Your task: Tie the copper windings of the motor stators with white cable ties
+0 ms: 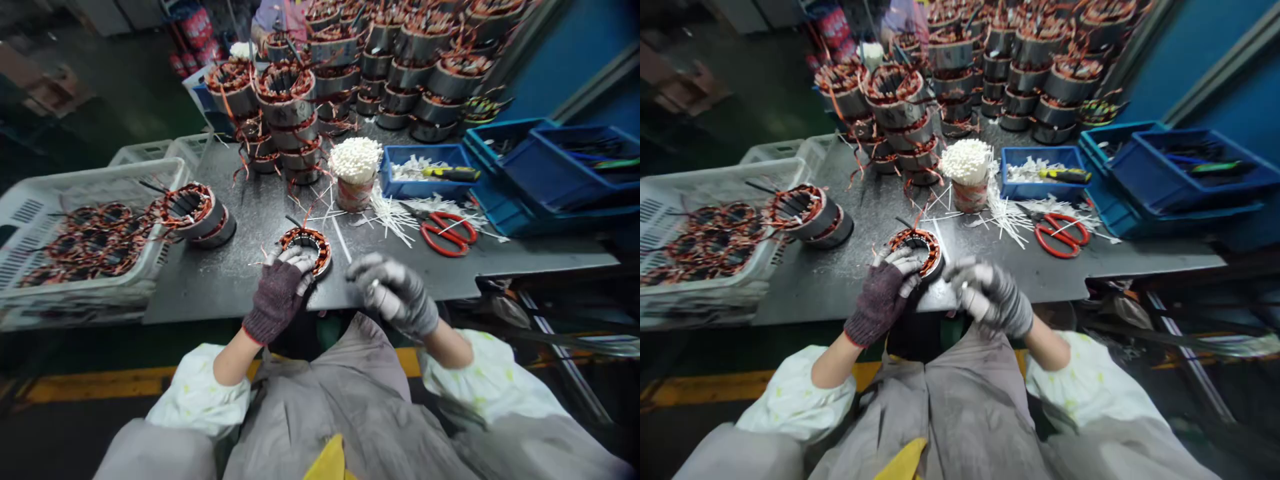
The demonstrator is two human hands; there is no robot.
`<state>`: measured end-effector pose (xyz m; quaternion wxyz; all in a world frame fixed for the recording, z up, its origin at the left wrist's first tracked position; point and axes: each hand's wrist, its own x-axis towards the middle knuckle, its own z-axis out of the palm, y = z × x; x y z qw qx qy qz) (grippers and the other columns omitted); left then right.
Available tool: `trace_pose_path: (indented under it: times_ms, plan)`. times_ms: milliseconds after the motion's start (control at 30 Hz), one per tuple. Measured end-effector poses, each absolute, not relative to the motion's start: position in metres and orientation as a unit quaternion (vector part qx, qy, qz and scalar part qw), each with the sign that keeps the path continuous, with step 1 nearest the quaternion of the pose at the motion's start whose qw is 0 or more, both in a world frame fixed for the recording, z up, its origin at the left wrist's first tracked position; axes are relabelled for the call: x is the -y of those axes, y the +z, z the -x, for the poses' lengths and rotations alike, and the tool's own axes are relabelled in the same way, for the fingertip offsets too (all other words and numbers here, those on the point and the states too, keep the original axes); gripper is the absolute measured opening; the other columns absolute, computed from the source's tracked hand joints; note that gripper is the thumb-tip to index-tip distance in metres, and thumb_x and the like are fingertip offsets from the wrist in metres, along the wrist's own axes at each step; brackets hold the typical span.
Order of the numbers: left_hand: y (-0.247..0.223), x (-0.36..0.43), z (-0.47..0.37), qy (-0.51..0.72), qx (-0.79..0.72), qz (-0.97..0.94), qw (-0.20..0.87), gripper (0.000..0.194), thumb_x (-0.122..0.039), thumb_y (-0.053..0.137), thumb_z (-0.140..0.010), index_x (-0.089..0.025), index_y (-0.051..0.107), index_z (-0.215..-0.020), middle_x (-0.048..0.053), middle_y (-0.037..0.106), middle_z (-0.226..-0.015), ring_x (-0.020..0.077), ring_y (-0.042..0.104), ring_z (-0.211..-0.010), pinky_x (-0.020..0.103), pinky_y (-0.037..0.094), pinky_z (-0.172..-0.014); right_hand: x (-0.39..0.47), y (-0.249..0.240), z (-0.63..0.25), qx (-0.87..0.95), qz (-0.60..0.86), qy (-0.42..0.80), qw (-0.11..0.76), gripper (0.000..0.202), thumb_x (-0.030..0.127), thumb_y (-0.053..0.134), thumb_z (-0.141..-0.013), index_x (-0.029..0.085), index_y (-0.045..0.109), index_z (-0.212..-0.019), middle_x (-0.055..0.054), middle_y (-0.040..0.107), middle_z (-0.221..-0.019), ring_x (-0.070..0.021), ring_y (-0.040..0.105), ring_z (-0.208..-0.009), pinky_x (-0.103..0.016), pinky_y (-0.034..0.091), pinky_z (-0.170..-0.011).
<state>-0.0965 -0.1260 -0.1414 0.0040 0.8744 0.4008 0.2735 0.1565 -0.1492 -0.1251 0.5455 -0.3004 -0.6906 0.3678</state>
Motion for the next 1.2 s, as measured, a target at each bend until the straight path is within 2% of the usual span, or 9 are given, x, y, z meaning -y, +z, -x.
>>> trace_pose_path:
  times_ms: [67, 233, 400, 533, 600, 700, 867, 1067, 1200]
  plan:
    - [-0.140, 0.126, 0.097, 0.267, -0.405, -0.875, 0.010, 0.024, -0.025, 0.049, -0.100, -0.019, 0.060, -0.120, 0.008, 0.071, -0.118, 0.0252, 0.060, -0.127, 0.052, 0.044, -0.112, 0.182, -0.142, -0.150, 0.740, 0.279, 0.373, 0.486, 0.013, 0.026, 0.055, -0.097, 0.024, 0.067, -0.091, -0.009, 0.073, -0.102, -0.0199, 0.071, -0.091, -0.036, 0.060, -0.078]
    - [-0.137, 0.126, 0.095, 0.278, -0.409, -0.869, 0.013, 0.018, -0.026, 0.049, -0.099, -0.018, 0.062, -0.110, 0.008, 0.072, -0.113, 0.0244, 0.064, -0.119, 0.051, 0.043, -0.112, 0.197, -0.170, -0.140, 0.725, 0.310, 0.398, 0.469, 0.014, 0.020, 0.052, -0.098, 0.024, 0.065, -0.093, -0.007, 0.072, -0.100, -0.0170, 0.071, -0.089, -0.032, 0.059, -0.078]
    - [-0.141, 0.131, 0.083, 0.345, -0.454, -0.820, 0.051, 0.013, -0.028, 0.054, -0.098, -0.021, 0.063, -0.104, 0.006, 0.074, -0.111, 0.0227, 0.065, -0.118, 0.051, 0.041, -0.114, 0.156, -0.166, -0.122, 0.651, 0.342, 0.452, 0.504, 0.019, 0.037, 0.058, -0.095, 0.022, 0.067, -0.087, -0.006, 0.073, -0.093, -0.0166, 0.070, -0.079, -0.030, 0.059, -0.070]
    - [-0.148, 0.135, 0.070, 0.430, -0.511, -0.739, 0.082, 0.025, -0.031, 0.059, -0.096, -0.020, 0.061, -0.119, 0.007, 0.074, -0.115, 0.0210, 0.065, -0.117, 0.046, 0.046, -0.109, 0.139, -0.159, -0.105, 0.454, 0.437, 0.572, 0.525, 0.031, 0.052, 0.073, -0.081, 0.024, 0.063, -0.087, 0.001, 0.069, -0.067, -0.0162, 0.064, -0.055, -0.030, 0.055, -0.052]
    - [-0.149, 0.135, 0.067, 0.436, -0.507, -0.740, 0.076, 0.021, -0.031, 0.058, -0.097, -0.021, 0.064, -0.115, 0.005, 0.075, -0.111, 0.0202, 0.067, -0.113, 0.045, 0.047, -0.107, 0.139, -0.157, -0.100, 0.399, 0.448, 0.604, 0.525, 0.036, 0.053, 0.078, -0.075, 0.024, 0.060, -0.085, 0.004, 0.065, -0.059, -0.0146, 0.058, -0.046, -0.028, 0.049, -0.044]
    - [-0.148, 0.133, 0.066, 0.403, -0.487, -0.774, 0.042, 0.017, -0.030, 0.055, -0.098, -0.023, 0.069, -0.103, 0.003, 0.077, -0.105, 0.0201, 0.067, -0.110, 0.045, 0.045, -0.107, 0.144, -0.157, -0.101, 0.422, 0.467, 0.574, 0.524, 0.033, 0.051, 0.079, -0.074, 0.024, 0.061, -0.079, 0.004, 0.064, -0.057, -0.0139, 0.056, -0.047, -0.028, 0.049, -0.046]
    - [-0.146, 0.133, 0.068, 0.368, -0.472, -0.801, -0.014, 0.022, -0.027, 0.057, -0.094, -0.023, 0.070, -0.111, 0.005, 0.076, -0.109, 0.0238, 0.065, -0.112, 0.048, 0.041, -0.105, 0.141, -0.163, -0.102, 0.532, 0.508, 0.453, 0.503, 0.020, 0.043, 0.072, -0.080, 0.024, 0.067, -0.078, 0.000, 0.071, -0.069, -0.0181, 0.065, -0.061, -0.033, 0.056, -0.060]
    - [-0.144, 0.135, 0.069, 0.356, -0.458, -0.815, 0.003, 0.021, -0.029, 0.060, -0.094, -0.024, 0.070, -0.112, 0.004, 0.076, -0.109, 0.0224, 0.065, -0.115, 0.047, 0.039, -0.108, 0.129, -0.170, -0.107, 0.610, 0.524, 0.359, 0.474, 0.014, 0.036, 0.067, -0.082, 0.023, 0.073, -0.084, -0.003, 0.077, -0.081, -0.0204, 0.069, -0.072, -0.034, 0.058, -0.072]
    - [-0.144, 0.135, 0.072, 0.362, -0.436, -0.823, -0.009, 0.024, -0.024, 0.056, -0.095, -0.024, 0.068, -0.117, 0.004, 0.076, -0.109, 0.0214, 0.065, -0.114, 0.046, 0.038, -0.109, 0.135, -0.163, -0.111, 0.599, 0.517, 0.353, 0.500, 0.012, 0.035, 0.069, -0.082, 0.024, 0.071, -0.081, -0.001, 0.075, -0.075, -0.0179, 0.067, -0.066, -0.032, 0.057, -0.066]
